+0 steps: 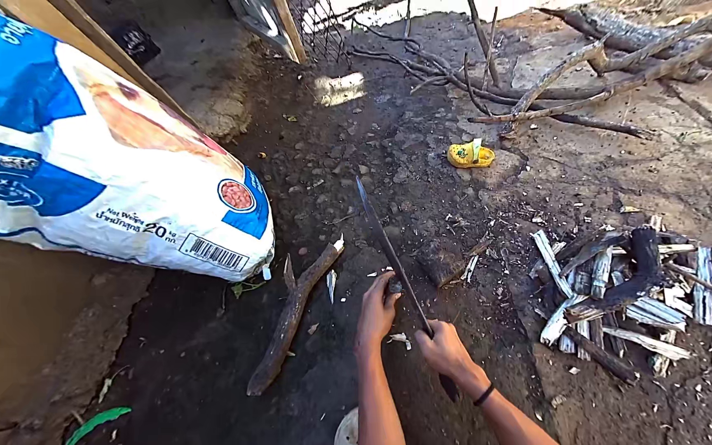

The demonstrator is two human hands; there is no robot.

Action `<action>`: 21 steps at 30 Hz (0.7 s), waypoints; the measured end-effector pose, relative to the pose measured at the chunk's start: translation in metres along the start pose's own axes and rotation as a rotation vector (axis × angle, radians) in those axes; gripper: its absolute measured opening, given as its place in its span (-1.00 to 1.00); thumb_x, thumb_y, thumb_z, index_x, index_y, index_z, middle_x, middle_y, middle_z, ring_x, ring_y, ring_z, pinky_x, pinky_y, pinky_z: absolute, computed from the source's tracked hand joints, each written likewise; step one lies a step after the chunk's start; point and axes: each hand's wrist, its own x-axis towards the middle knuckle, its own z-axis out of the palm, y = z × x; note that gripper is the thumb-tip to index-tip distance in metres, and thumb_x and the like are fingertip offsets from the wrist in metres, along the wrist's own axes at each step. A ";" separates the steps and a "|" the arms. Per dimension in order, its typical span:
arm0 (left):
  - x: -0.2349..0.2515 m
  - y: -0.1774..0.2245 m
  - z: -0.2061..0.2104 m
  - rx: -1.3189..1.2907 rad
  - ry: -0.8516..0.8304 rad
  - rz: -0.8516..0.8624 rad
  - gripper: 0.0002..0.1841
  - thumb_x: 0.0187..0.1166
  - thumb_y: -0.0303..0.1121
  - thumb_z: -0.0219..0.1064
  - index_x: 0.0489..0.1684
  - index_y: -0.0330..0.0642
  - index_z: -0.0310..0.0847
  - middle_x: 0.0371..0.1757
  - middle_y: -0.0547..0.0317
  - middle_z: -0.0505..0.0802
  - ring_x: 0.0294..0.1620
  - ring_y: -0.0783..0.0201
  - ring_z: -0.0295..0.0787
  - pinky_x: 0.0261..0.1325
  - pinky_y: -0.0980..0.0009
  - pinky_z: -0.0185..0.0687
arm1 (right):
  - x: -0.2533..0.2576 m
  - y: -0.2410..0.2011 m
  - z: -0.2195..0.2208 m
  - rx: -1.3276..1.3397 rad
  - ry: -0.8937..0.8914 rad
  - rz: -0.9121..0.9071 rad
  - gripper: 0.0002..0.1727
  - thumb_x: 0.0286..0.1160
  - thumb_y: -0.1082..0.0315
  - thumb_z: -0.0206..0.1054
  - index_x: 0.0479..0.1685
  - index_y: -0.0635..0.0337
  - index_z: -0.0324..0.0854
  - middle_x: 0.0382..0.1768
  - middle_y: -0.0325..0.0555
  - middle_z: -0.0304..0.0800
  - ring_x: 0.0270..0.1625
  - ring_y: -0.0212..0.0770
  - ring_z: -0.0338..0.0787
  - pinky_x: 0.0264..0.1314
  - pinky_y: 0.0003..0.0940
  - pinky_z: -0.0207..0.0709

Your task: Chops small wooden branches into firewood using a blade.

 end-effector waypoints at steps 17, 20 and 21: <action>0.000 -0.013 -0.002 -0.077 0.077 0.027 -0.53 0.58 -0.55 0.34 0.51 -0.37 0.53 0.35 -0.19 0.79 0.39 0.12 0.75 0.53 0.21 0.57 | -0.015 -0.011 -0.012 0.866 -0.286 0.102 -0.66 0.72 0.36 -0.09 -0.47 0.16 0.46 -0.77 -0.20 0.57 -0.79 -0.32 0.61 -0.71 -0.44 0.58; -0.003 -0.012 -0.003 -0.079 0.086 0.009 -0.51 0.59 -0.54 0.35 0.53 -0.43 0.50 0.33 -0.27 0.79 0.37 0.07 0.76 0.53 0.20 0.57 | -0.017 -0.015 -0.011 0.743 -0.252 0.099 -0.68 0.74 0.39 -0.02 -0.46 0.15 0.48 -0.76 -0.24 0.58 -0.77 -0.35 0.62 -0.68 -0.47 0.60; -0.003 -0.013 -0.004 -0.078 0.085 0.003 -0.51 0.59 -0.54 0.35 0.52 -0.43 0.50 0.32 -0.27 0.79 0.37 0.08 0.77 0.53 0.20 0.57 | -0.018 -0.016 -0.010 0.716 -0.246 0.096 -0.69 0.73 0.39 0.00 -0.45 0.15 0.48 -0.76 -0.25 0.58 -0.77 -0.36 0.62 -0.67 -0.48 0.59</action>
